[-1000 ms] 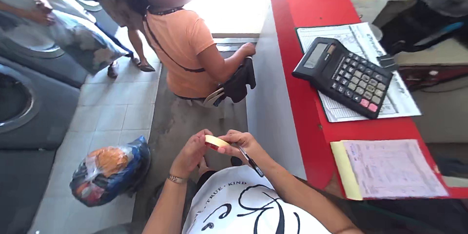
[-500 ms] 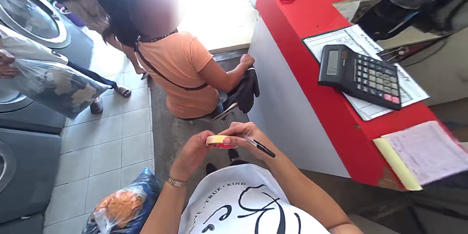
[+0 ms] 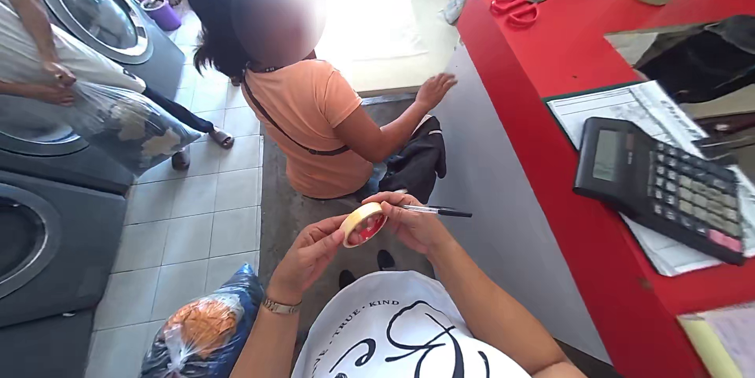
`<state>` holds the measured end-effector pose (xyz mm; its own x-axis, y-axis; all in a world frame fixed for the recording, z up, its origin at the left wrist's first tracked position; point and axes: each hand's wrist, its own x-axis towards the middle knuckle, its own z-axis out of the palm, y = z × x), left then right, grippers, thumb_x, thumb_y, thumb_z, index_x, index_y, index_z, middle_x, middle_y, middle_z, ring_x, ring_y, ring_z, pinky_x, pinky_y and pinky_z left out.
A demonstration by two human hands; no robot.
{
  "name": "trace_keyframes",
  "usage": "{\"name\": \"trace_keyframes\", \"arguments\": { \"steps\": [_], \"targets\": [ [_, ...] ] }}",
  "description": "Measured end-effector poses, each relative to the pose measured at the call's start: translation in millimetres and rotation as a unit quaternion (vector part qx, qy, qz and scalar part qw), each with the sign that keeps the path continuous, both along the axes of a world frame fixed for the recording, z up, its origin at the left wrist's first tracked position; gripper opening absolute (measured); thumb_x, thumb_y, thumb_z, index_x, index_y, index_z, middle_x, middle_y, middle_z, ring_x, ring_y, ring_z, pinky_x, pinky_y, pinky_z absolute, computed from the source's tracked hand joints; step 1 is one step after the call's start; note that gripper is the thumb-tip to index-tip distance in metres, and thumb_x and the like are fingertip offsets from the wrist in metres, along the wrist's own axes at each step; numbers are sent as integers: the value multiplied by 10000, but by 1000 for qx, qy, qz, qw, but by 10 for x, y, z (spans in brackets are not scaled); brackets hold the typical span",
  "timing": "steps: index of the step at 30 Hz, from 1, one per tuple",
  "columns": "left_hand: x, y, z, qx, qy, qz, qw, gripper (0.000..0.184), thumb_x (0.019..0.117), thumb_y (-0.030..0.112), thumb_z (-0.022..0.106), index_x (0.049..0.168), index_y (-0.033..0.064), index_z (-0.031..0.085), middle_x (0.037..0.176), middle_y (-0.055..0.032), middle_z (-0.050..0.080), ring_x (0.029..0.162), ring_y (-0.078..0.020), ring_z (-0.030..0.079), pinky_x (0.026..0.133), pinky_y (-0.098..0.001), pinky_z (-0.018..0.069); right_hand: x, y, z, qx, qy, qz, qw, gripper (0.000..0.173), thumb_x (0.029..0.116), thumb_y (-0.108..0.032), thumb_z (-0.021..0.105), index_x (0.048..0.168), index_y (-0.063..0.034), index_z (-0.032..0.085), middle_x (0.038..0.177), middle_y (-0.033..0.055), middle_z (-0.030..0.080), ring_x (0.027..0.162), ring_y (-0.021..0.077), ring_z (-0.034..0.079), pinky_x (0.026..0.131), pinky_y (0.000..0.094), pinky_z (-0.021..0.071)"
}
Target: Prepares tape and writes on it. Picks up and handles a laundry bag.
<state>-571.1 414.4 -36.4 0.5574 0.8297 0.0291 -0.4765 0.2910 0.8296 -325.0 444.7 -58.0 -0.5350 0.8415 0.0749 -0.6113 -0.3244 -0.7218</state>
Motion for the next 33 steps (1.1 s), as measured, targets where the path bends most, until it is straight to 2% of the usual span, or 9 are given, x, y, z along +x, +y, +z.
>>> {"name": "trace_keyframes", "arguments": {
  "steps": [9,13,16,18,20,22,24,29,33],
  "targets": [
    [173,44,120,-61,50,28,997,318,1002,152,637,1254,-38,680,1085,-145,741,955,-185,725,906,-335,595,-40,52,-310,-140,93,39,985,267,1058,-177,541,1240,-41,681,1148,144,724,1054,232,709,957,404,576],
    [289,63,176,-108,85,81,987,266,987,127,612,1164,-38,721,963,-133,758,839,-164,738,822,-302,615,-19,68,-377,-152,117,39,981,250,1043,-157,560,1226,-51,693,1151,159,725,1061,253,710,962,423,574],
    [325,97,162,-111,119,121,979,240,984,129,600,1098,-18,751,892,-95,757,771,-119,718,762,-255,603,27,111,-367,-121,95,28,988,241,1040,-139,565,1218,-43,697,1163,145,721,1077,232,700,977,407,564],
    [312,125,132,-77,159,131,975,251,996,133,585,1132,-6,744,941,-74,753,789,-93,698,747,-231,584,74,129,-347,-73,50,13,996,232,1037,-125,572,1206,-26,697,1162,123,718,1078,203,692,986,388,558],
    [265,162,126,-14,191,121,974,340,1013,127,580,1319,-4,654,1045,-90,736,843,-110,684,765,-248,577,141,149,-358,24,-34,1,999,239,1038,-165,594,1205,-22,688,1160,70,710,1078,141,668,990,348,543],
    [211,221,130,56,216,110,969,528,1030,153,586,1521,32,435,985,-68,692,834,-127,674,777,-272,582,185,160,-355,114,-95,-2,989,267,1042,-203,603,1204,-6,685,1134,44,711,1053,101,655,960,312,536],
    [173,268,118,101,238,113,959,569,1055,175,540,1571,43,336,1024,-67,678,884,-149,679,839,-308,587,175,134,-273,152,-123,8,981,289,1042,-211,608,1204,22,667,1105,61,717,1018,112,675,923,310,560],
    [163,326,-4,117,179,167,962,474,1074,214,522,1506,33,447,1154,-98,680,1058,-192,668,982,-370,552,56,20,-38,119,-140,2,983,262,1048,-146,598,1211,58,615,1117,129,702,1001,218,721,884,412,632],
    [199,337,-104,92,138,210,964,435,1031,238,621,1428,70,564,1013,-42,714,857,-97,673,780,-239,571,27,-10,41,224,-213,1,951,312,1024,-182,649,1225,56,624,1026,79,713,906,86,687,827,264,588]
  ]
}}
